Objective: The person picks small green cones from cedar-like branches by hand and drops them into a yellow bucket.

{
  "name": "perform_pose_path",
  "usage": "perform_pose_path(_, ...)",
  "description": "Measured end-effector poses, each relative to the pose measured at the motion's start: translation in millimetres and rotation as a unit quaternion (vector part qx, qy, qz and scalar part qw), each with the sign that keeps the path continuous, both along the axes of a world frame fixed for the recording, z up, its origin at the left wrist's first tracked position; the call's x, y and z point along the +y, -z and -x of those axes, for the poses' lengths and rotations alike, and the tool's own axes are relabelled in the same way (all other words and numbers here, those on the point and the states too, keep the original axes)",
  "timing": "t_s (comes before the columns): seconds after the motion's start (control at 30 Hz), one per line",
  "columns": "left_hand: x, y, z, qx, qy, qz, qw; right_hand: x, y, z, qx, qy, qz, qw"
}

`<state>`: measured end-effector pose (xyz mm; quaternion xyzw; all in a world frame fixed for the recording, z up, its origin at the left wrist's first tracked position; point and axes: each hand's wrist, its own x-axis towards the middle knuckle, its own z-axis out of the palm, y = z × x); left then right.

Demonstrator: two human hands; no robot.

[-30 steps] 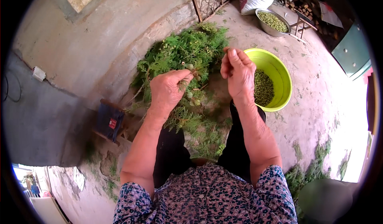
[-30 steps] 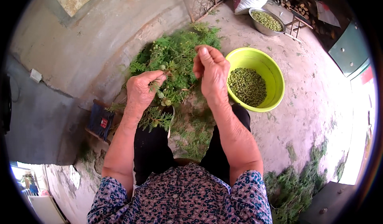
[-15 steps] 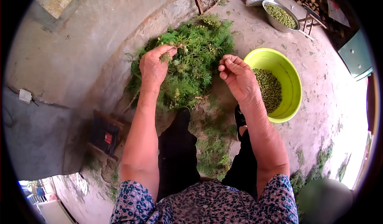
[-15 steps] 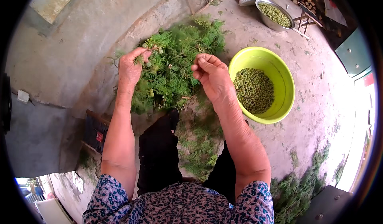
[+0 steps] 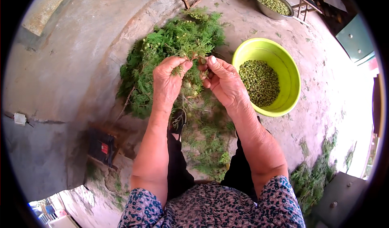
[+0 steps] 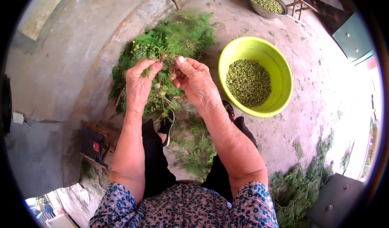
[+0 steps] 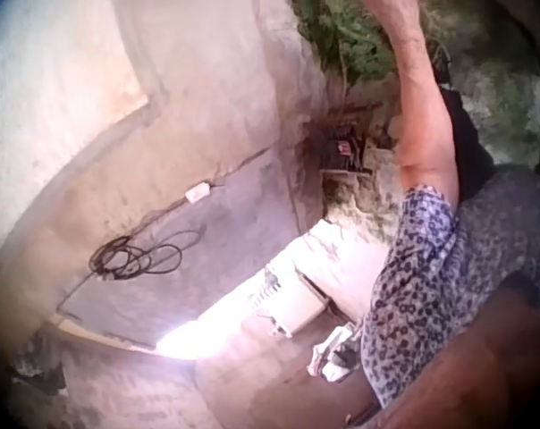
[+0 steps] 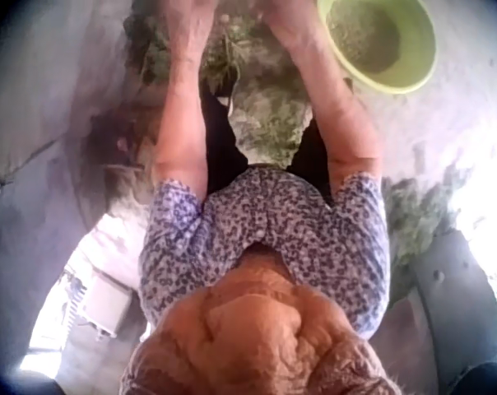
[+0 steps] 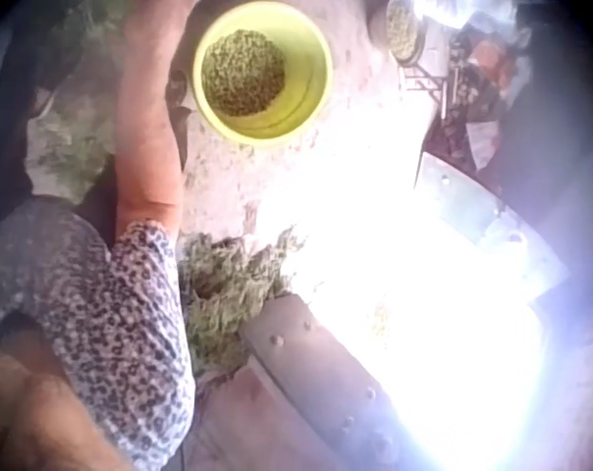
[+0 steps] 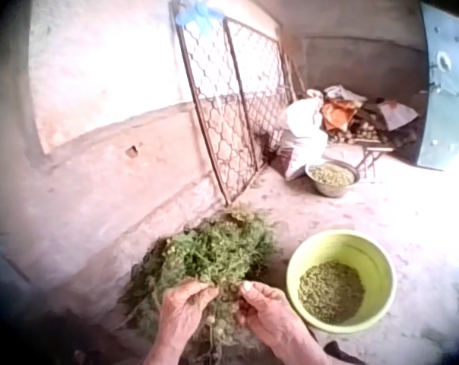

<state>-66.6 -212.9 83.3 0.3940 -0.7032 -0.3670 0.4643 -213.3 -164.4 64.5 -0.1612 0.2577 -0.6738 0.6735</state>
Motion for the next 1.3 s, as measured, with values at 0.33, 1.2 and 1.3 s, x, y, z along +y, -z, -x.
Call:
perform_pose_path(0.33, 23.1, 13.5, 26.3, 0.207, 0.092, -0.2, 0.953, 10.2, -6.1, 10.2, 0.102, 0.063, -0.054, 0.991)
perform_pose_path(1.2, 7.5, 12.6, 20.0, 0.339, 0.078, -0.431, 0.833, 3.0, -0.3, 15.4, 0.029, -0.055, -0.058, 0.996)
perform_pose_path(1.3, -1.6, 11.9, 14.0, 0.328, 0.051, -0.402, 0.853, 1.3, -2.9, 23.3, 0.086, 0.002, -0.072, 0.994)
